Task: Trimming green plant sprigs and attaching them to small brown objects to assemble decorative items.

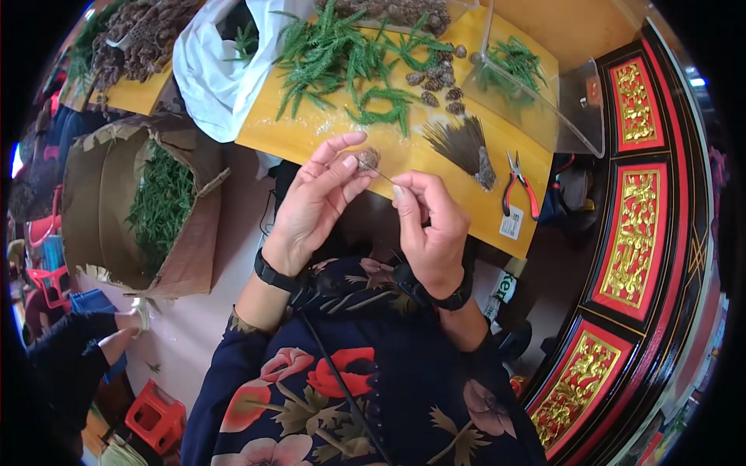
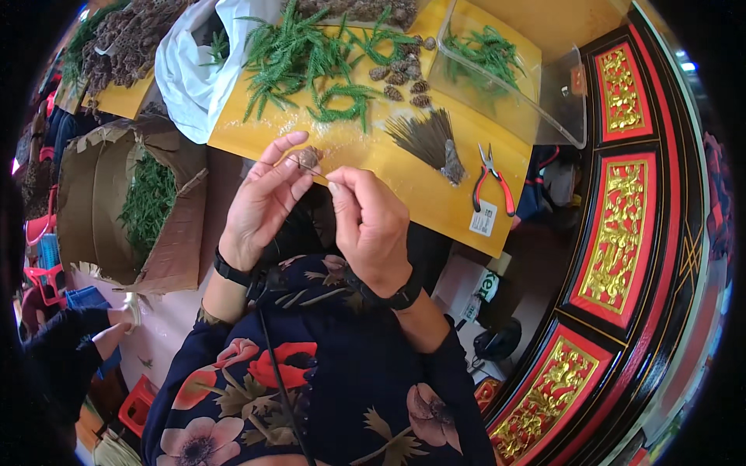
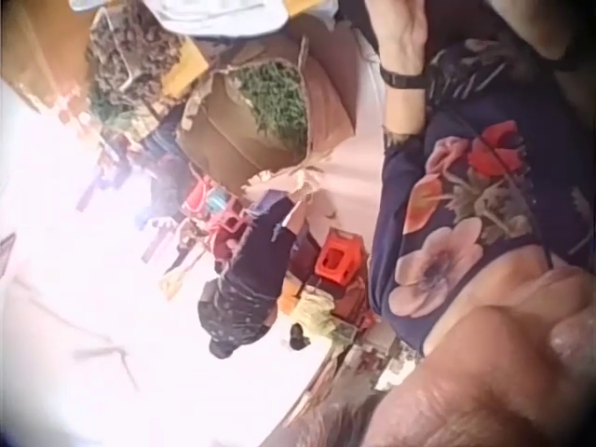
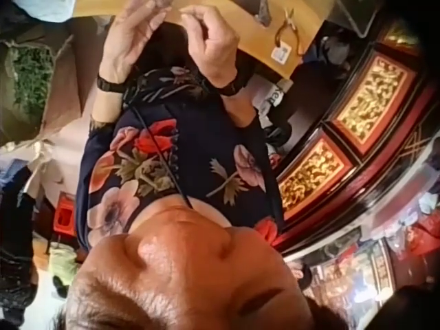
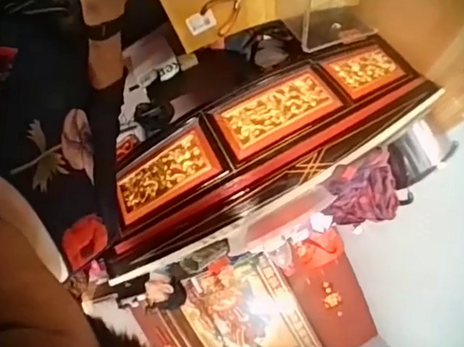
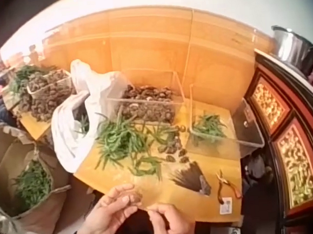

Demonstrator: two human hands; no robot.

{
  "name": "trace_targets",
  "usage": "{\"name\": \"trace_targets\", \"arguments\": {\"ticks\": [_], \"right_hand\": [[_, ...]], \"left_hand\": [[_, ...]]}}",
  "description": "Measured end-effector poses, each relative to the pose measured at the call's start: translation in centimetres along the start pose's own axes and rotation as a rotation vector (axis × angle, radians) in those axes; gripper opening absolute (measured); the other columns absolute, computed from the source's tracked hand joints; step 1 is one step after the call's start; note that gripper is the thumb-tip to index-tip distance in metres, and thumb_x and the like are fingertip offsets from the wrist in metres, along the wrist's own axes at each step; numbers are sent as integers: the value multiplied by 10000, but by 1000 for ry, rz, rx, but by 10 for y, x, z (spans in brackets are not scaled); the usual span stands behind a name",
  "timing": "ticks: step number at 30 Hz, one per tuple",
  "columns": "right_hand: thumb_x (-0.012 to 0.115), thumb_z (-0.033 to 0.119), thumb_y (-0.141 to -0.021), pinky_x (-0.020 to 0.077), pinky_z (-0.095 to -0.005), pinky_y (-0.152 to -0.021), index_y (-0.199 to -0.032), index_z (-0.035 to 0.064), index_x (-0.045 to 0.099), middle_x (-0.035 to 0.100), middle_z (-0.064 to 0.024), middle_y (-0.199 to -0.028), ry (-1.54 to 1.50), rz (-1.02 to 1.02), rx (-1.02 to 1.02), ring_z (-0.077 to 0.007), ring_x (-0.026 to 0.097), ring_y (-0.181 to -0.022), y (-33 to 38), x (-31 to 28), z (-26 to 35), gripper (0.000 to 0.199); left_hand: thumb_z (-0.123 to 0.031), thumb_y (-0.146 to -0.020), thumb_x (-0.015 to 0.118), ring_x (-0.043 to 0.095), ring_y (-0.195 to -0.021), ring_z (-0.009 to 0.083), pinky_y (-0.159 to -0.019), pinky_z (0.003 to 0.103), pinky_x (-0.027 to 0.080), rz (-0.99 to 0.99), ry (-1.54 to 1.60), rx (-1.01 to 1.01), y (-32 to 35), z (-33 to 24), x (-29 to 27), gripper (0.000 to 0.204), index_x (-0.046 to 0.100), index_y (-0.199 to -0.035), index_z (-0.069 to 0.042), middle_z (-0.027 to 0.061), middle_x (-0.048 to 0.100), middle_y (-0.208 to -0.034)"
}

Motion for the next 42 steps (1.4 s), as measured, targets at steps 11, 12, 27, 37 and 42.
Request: {"name": "trace_targets", "arguments": {"ticks": [11, 12, 27, 37, 42], "right_hand": [[631, -45, -830, 468, -264, -526, -951, 8, 594, 620, -102, -726, 184, -67, -133, -159, 623, -584, 5, 7, 10, 137], [634, -43, -826, 473, -273, -527, -952, 11, 593, 624, -107, -728, 193, -83, -138, -177, 631, -591, 6, 6, 10, 143], [657, -28, -805, 499, -329, -573, -929, 25, 584, 636, -117, -754, 241, -142, -165, -262, 648, -650, 4, 10, 16, 154], [664, -35, -801, 485, -320, -581, -880, 11, 583, 620, -116, -751, 111, -129, -184, -270, 635, -662, 7, 11, 14, 122], [652, -40, -809, 476, -309, -572, -884, 11, 583, 614, -110, -746, 64, -96, -191, -261, 626, -647, 3, 14, 13, 114]], "left_hand": [[-32, -940, 521, 607, -991, 160, -880, 243, 495, -19, -211, 167, 5, -12, 12, 327, 500, -1263, 11, 76, 605, -1081], [-32, -940, 521, 607, -991, 160, -880, 243, 495, -17, -214, 164, 5, -11, 12, 327, 500, -1263, 11, 76, 605, -1081], [-80, -954, 527, 587, -940, 137, -802, 248, 503, -33, -283, 286, 7, -8, 6, 127, 557, -1066, -28, 64, 575, -1083], [-106, -976, 490, 575, -868, 156, -745, 237, 492, 89, -2, 166, 3, -11, 7, 98, 526, -1040, -41, 88, 558, -1037], [-121, -976, 497, 541, -818, 139, -696, 233, 461, 78, -83, 249, 7, -15, 14, 104, 514, -1045, -44, 83, 546, -1016]]}}
Point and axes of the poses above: each hand's wrist, its own y-axis away from the middle knuckle, its own x-axis out of the palm, z = x × y, the point moved 9 cm from there along -y, towards the middle knuckle
